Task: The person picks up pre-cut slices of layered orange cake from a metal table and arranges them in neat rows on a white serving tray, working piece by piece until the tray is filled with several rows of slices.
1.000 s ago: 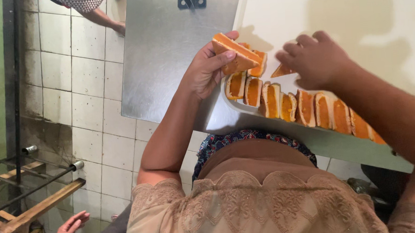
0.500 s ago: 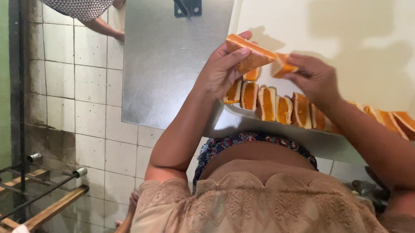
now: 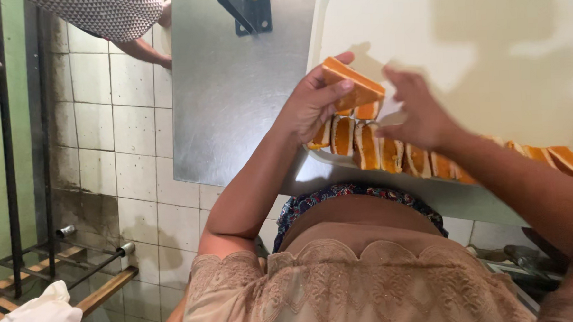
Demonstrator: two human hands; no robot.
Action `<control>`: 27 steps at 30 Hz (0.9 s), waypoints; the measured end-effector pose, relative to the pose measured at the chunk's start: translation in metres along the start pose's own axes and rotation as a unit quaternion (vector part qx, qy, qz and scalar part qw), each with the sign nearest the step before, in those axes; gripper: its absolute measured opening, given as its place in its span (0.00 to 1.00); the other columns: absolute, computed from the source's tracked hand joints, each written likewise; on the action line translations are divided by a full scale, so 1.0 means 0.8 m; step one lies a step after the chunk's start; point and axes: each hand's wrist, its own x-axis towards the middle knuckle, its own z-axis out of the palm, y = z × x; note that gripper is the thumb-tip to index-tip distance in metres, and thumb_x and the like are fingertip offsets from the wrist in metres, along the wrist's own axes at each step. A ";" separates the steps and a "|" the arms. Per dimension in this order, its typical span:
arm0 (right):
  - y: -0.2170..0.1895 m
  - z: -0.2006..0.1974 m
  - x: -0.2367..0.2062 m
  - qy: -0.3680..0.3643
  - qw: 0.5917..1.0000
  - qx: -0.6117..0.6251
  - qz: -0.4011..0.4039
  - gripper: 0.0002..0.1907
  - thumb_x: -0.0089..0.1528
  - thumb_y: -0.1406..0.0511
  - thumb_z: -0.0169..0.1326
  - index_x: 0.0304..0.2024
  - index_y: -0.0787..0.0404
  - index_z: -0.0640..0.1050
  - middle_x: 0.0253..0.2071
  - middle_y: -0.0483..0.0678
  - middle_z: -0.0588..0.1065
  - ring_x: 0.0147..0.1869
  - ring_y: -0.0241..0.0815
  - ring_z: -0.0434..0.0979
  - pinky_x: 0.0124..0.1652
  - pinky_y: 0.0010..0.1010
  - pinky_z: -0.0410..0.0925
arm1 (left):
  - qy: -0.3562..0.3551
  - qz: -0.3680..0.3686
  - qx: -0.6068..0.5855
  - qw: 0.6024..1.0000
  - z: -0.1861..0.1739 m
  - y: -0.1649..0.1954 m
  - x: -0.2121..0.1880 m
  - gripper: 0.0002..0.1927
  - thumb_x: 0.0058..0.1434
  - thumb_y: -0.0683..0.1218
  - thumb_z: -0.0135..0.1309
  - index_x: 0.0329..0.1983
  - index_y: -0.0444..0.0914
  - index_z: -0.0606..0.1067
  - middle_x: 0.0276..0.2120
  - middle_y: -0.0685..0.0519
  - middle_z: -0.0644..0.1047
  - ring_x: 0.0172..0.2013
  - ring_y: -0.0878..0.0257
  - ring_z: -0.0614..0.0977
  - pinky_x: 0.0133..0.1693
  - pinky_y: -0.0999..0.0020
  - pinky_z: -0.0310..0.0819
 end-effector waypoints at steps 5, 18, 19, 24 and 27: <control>0.005 -0.066 -0.016 -0.067 0.960 0.253 -0.100 0.54 0.60 0.62 0.59 0.81 0.68 0.46 0.71 0.62 0.67 0.72 0.53 0.70 0.68 0.41 0.64 | -0.039 -0.048 0.146 0.987 0.033 0.005 0.023 0.43 0.59 0.49 0.62 0.75 0.35 0.58 0.62 0.38 0.70 0.60 0.46 0.77 0.58 0.52 0.80; 0.017 -0.020 -0.027 0.121 0.982 -0.083 0.115 0.52 0.56 0.56 0.64 0.77 0.65 0.56 0.46 0.62 0.79 0.50 0.56 0.80 0.51 0.43 0.71 | 0.018 0.087 0.606 0.790 0.039 0.025 0.075 0.41 0.63 0.65 0.53 0.73 0.39 0.64 0.62 0.46 0.68 0.63 0.57 0.72 0.63 0.59 0.71; 0.019 -0.013 -0.018 0.126 0.973 -0.148 0.123 0.53 0.57 0.54 0.63 0.77 0.65 0.55 0.44 0.62 0.79 0.49 0.58 0.80 0.52 0.44 0.71 | 0.018 0.081 0.632 0.770 0.041 0.022 0.075 0.39 0.64 0.65 0.53 0.73 0.41 0.65 0.62 0.48 0.68 0.63 0.58 0.71 0.64 0.60 0.69; 0.041 0.014 0.015 0.107 0.965 -0.224 0.085 0.48 0.61 0.51 0.57 0.75 0.70 0.56 0.43 0.66 0.79 0.49 0.63 0.79 0.49 0.49 0.71 | -0.011 0.078 0.695 0.714 0.044 0.006 0.060 0.31 0.64 0.62 0.56 0.68 0.47 0.70 0.62 0.49 0.68 0.65 0.54 0.67 0.62 0.56 0.65; 0.064 0.002 0.022 0.144 0.969 -0.196 -0.037 0.35 0.72 0.53 0.51 0.74 0.67 0.64 0.48 0.67 0.78 0.53 0.64 0.78 0.52 0.48 0.71 | -0.009 0.091 0.693 0.715 0.039 0.007 0.050 0.29 0.65 0.59 0.55 0.68 0.47 0.70 0.63 0.49 0.68 0.65 0.53 0.67 0.63 0.57 0.65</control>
